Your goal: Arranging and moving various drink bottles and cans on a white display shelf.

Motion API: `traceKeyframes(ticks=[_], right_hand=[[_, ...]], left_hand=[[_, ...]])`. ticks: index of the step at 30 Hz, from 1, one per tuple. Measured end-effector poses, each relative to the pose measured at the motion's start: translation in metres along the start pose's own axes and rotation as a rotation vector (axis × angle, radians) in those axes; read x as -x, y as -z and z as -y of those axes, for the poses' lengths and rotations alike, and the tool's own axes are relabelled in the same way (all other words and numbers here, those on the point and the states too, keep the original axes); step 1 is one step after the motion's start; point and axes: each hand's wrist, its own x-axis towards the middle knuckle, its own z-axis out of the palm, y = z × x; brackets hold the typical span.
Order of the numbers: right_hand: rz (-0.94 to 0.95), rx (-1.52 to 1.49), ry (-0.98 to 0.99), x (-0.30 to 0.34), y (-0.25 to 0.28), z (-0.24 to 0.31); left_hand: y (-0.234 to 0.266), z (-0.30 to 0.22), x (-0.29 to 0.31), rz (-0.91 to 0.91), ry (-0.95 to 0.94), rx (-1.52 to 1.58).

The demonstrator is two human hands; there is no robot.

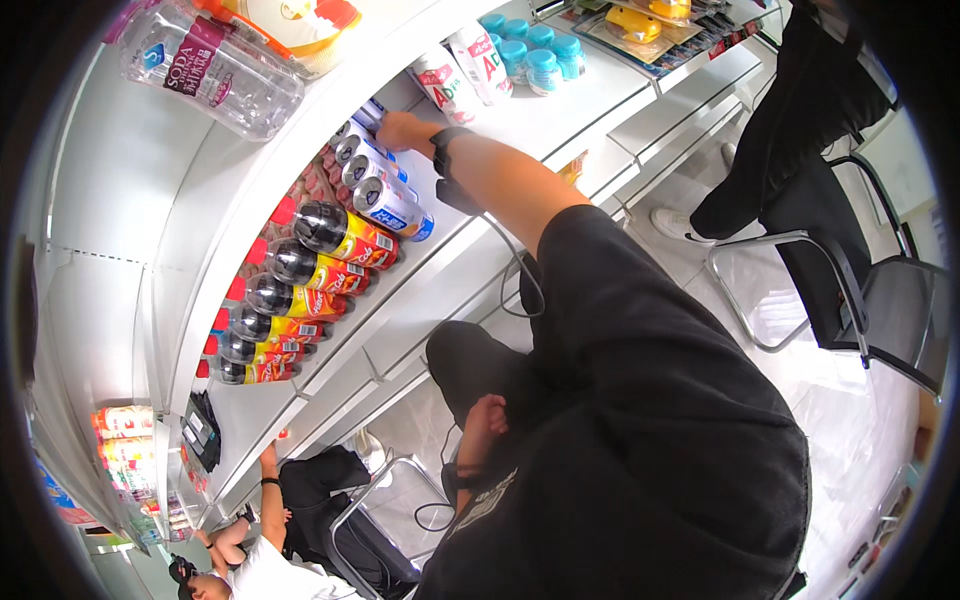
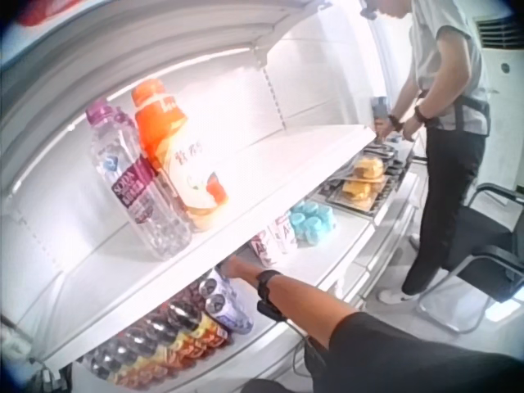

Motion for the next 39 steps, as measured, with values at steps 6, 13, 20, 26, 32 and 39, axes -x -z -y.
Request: traceKeyframes(ticks=[6, 13, 20, 26, 32, 39], right_hand=[[-0.402, 0.163, 0.221, 0.027, 0.019, 0.047], [-0.372, 0.384, 0.207, 0.041, 0.057, 0.046], [-0.342, 0.627, 0.223, 0.062, 0.06, 0.056], [-0.418, 0.624, 0.318, 0.06, 0.065, 0.05], [-0.216, 0.23, 0.096, 0.062, 0.064, 0.071], [-0.279, -0.039, 0.228, 0.048, 0.04, 0.069]], left_hand=[[0.005, 0.0, 0.007, -0.045, -0.004, -0.005], [0.001, -0.005, -0.001, -0.016, 0.018, 0.003], [0.01, 0.003, -0.007, -0.005, 0.009, 0.03], [0.004, 0.002, -0.005, -0.015, -0.033, -0.025], [0.01, 0.006, -0.007, -0.033, -0.028, -0.031], [0.013, 0.01, -0.012, 0.001, -0.083, -0.065]])
